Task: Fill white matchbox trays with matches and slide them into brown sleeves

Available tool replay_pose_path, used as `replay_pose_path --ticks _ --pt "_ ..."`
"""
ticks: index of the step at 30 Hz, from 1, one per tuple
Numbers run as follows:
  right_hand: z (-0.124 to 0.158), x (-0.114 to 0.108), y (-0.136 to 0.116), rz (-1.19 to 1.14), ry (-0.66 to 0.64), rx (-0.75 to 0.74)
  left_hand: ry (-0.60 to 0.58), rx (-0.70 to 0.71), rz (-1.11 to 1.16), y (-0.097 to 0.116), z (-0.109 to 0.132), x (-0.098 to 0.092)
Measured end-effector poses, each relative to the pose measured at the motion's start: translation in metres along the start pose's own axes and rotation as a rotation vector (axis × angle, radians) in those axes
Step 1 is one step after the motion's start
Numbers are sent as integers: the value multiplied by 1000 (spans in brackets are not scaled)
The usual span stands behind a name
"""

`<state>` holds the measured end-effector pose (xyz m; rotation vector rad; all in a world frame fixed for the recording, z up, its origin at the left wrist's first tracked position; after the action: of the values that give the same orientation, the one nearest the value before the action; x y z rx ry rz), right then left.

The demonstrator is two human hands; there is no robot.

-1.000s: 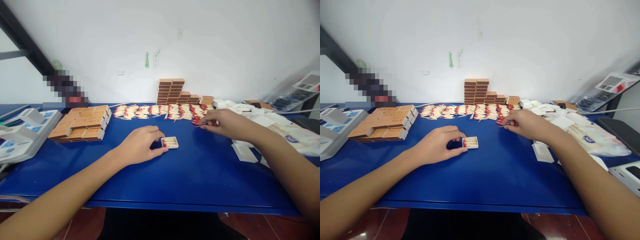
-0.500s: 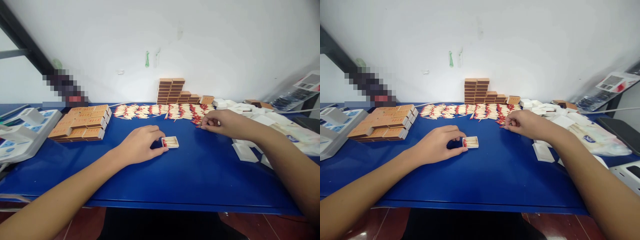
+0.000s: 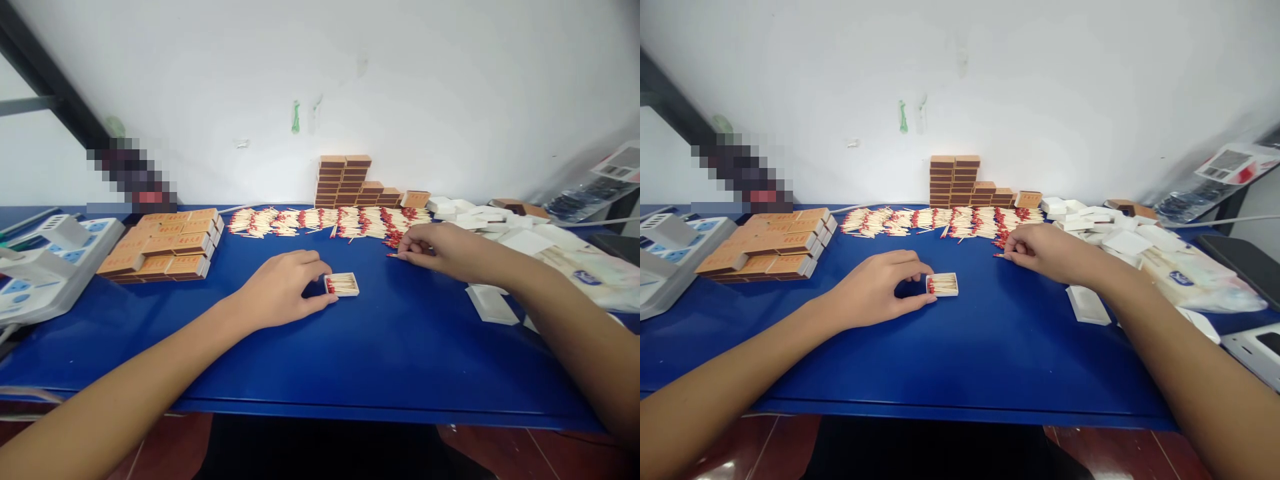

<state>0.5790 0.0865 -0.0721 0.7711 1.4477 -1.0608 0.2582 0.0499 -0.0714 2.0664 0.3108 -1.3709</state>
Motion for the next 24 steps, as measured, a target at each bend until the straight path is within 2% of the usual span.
replay_pose_path --ticks 10,15,20,24 --pt "1 6 -28 -34 35 -127 -4 2 -5 -1 -1 1" --pt "5 1 -21 -38 26 -92 1 -5 2 -1 -1 1" --pt "8 -4 -8 21 -43 -6 -3 -13 3 -2 -1 2" --pt "7 -1 -8 -1 -78 -18 -1 -16 5 -1 -2 2"
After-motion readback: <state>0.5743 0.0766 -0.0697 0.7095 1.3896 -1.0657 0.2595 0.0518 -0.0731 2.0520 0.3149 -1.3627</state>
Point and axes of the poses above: each hand's wrist, its own z-axis away from the middle knuckle, its own x-axis out of the palm, y = z × x, the point moved 3 cm from there along -z, towards the middle knuckle, and after that the axes turned 6 degrees about z, right-handed, at the moved point
